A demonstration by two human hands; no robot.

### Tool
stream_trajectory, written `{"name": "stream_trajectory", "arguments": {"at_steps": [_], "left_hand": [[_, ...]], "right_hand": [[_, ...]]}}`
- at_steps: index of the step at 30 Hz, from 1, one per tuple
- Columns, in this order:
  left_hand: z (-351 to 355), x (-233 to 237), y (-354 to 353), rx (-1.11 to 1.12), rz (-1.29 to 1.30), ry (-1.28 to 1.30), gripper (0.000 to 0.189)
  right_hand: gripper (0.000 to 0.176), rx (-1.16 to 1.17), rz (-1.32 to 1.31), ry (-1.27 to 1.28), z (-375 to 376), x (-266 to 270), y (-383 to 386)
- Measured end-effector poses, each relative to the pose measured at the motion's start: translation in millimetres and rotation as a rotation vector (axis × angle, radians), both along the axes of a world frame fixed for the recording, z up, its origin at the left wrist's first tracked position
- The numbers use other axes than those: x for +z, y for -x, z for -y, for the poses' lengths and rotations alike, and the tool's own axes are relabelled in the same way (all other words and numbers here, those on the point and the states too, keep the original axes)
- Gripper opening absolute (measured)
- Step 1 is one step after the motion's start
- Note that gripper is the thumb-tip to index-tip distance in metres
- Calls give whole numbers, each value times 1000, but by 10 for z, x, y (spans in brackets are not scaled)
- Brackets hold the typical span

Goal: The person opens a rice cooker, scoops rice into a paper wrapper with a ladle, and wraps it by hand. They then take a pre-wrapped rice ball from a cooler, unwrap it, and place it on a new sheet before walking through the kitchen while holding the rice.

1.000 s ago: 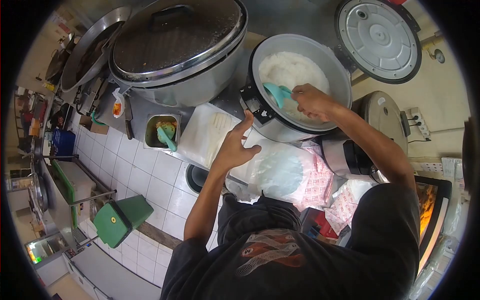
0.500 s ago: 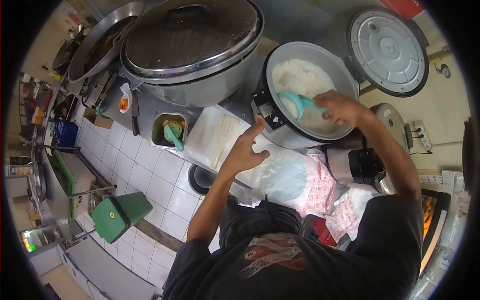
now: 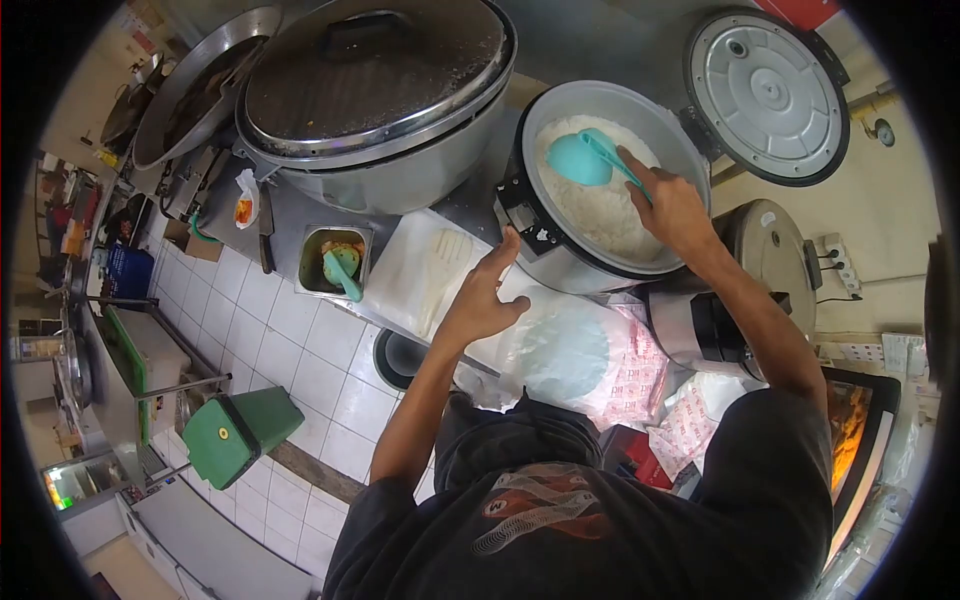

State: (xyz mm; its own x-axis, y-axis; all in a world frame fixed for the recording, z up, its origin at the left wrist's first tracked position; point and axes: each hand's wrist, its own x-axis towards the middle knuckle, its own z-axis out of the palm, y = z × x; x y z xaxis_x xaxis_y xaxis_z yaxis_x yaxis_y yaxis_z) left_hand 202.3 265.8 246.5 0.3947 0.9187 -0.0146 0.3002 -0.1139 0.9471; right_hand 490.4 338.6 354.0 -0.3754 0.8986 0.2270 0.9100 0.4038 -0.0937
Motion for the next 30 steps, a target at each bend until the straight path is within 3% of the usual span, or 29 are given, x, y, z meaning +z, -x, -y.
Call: {"name": "stream_trajectory", "arguments": {"at_steps": [4, 10, 12, 14, 16, 19, 25, 30], "left_hand": [[23, 31, -4, 10, 13, 24, 100], [3, -17, 5, -21, 15, 46, 99], [-2, -18, 4, -26, 11, 45, 98], [0, -23, 13, -32, 8, 45, 98], [-8, -28, 14, -33, 11, 46, 97], [-12, -38, 4, -33, 0, 26, 96], [-15, -25, -6, -32, -8, 6, 97], [-15, 23, -26, -3, 4, 6, 98]], "right_hand": [[52, 7, 43, -45, 75, 107, -20], [44, -76, -166, -110, -39, 155, -221], [40, -115, -176, -27, -186, -222, -658], [41, -297, -323, 332, -208, -272, -765], [45, -610, -595, 977, -186, -20, -602], [29, -677, -708, 980, -113, 1, -328], [30, -707, -851, 1159, -189, -78, 42], [29, -609, -789, 1154, -257, -29, 329]]}}
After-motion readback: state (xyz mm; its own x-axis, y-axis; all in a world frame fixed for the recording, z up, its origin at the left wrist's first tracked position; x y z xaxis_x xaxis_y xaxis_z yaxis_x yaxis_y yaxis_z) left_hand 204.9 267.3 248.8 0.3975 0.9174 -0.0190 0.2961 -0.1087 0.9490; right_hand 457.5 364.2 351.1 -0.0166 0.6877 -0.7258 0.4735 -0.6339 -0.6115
